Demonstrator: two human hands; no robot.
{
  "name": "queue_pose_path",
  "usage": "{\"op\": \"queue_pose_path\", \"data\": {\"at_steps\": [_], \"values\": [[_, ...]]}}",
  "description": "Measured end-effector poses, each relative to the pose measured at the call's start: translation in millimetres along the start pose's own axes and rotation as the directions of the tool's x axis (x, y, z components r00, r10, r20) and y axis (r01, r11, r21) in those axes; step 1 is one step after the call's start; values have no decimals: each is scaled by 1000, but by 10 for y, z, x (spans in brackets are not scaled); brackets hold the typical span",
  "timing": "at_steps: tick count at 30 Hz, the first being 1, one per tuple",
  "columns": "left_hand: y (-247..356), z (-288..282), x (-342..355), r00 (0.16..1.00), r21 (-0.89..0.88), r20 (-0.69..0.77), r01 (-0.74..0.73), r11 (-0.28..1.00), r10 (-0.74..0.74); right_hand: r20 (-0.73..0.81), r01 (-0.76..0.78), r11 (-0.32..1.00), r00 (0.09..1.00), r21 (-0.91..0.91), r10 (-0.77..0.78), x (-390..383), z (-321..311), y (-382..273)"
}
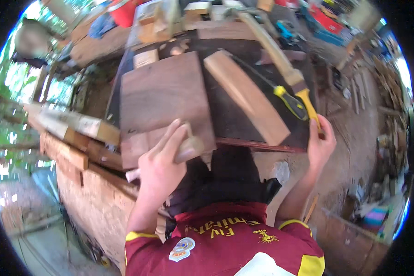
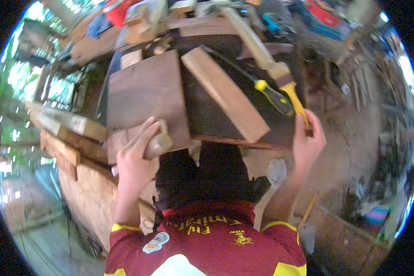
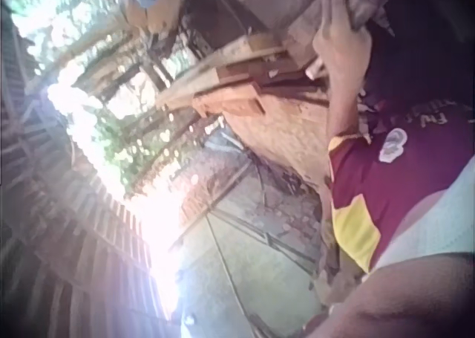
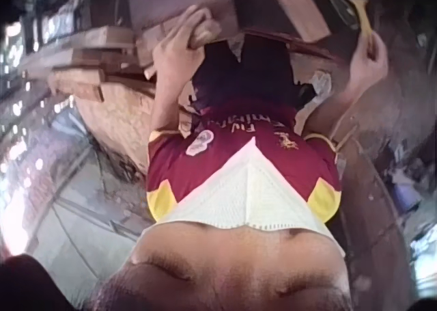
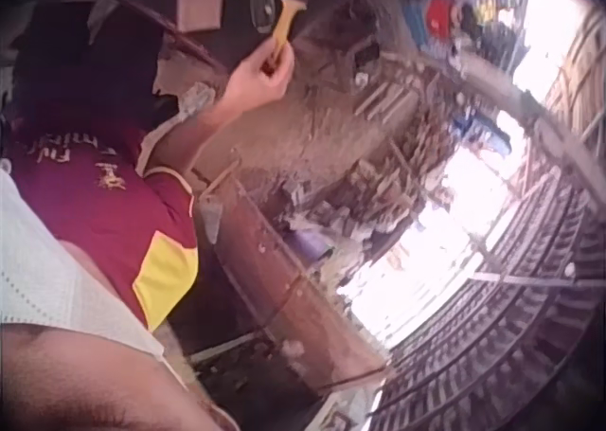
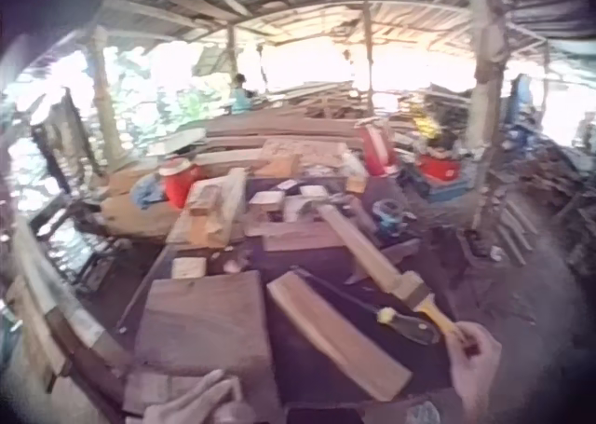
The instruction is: The person carves a small wooden block using a chisel and a wooden mallet on a workbench. They repeatedly strike the chisel to shape the wood, occasionally pause to brush away sawdust with a small brush, and reposition the block to continue carving different edges.
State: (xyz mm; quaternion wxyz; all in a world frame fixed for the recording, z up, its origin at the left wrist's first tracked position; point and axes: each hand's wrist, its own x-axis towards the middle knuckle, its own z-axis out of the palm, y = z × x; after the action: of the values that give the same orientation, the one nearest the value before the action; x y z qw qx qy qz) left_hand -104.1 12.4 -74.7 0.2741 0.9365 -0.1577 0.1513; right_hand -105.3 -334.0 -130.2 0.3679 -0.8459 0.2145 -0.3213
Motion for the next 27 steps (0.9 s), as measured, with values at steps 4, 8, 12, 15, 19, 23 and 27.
{"op": "queue_pose_path", "data": {"at_steps": [4, 8, 12, 15, 19, 23, 27], "values": [[-32, -58, -8, 998, -16, 25, 59, 998, -58, 14, 108, 993, 994, -49, -108, -37, 54, 150], [-203, -187, 11, 996, -29, 85, 5, 1000, -2, -6, 136, 979, 990, -151, -138, -41, 61, 197], [-232, -277, -16, 995, 22, 61, 75, 997, -76, -22, 289, 942, 955, -168, -297, -11, 90, 348], [-317, -303, -18, 997, 53, 5, 80, 995, -80, -26, 295, 937, 952, -186, -304, -4, 95, 360], [-424, -364, 17, 997, 32, 52, 50, 998, -52, -23, 246, 948, 966, -202, -256, -31, 91, 270], [-427, -419, 2, 994, 30, 107, 0, 1000, -3, -49, 235, 964, 969, -124, -243, -45, 96, 314], [-440, -418, 26, 992, 38, 118, -47, 998, 42, -62, 250, 950, 962, -188, -266, -26, 110, 313]]}}
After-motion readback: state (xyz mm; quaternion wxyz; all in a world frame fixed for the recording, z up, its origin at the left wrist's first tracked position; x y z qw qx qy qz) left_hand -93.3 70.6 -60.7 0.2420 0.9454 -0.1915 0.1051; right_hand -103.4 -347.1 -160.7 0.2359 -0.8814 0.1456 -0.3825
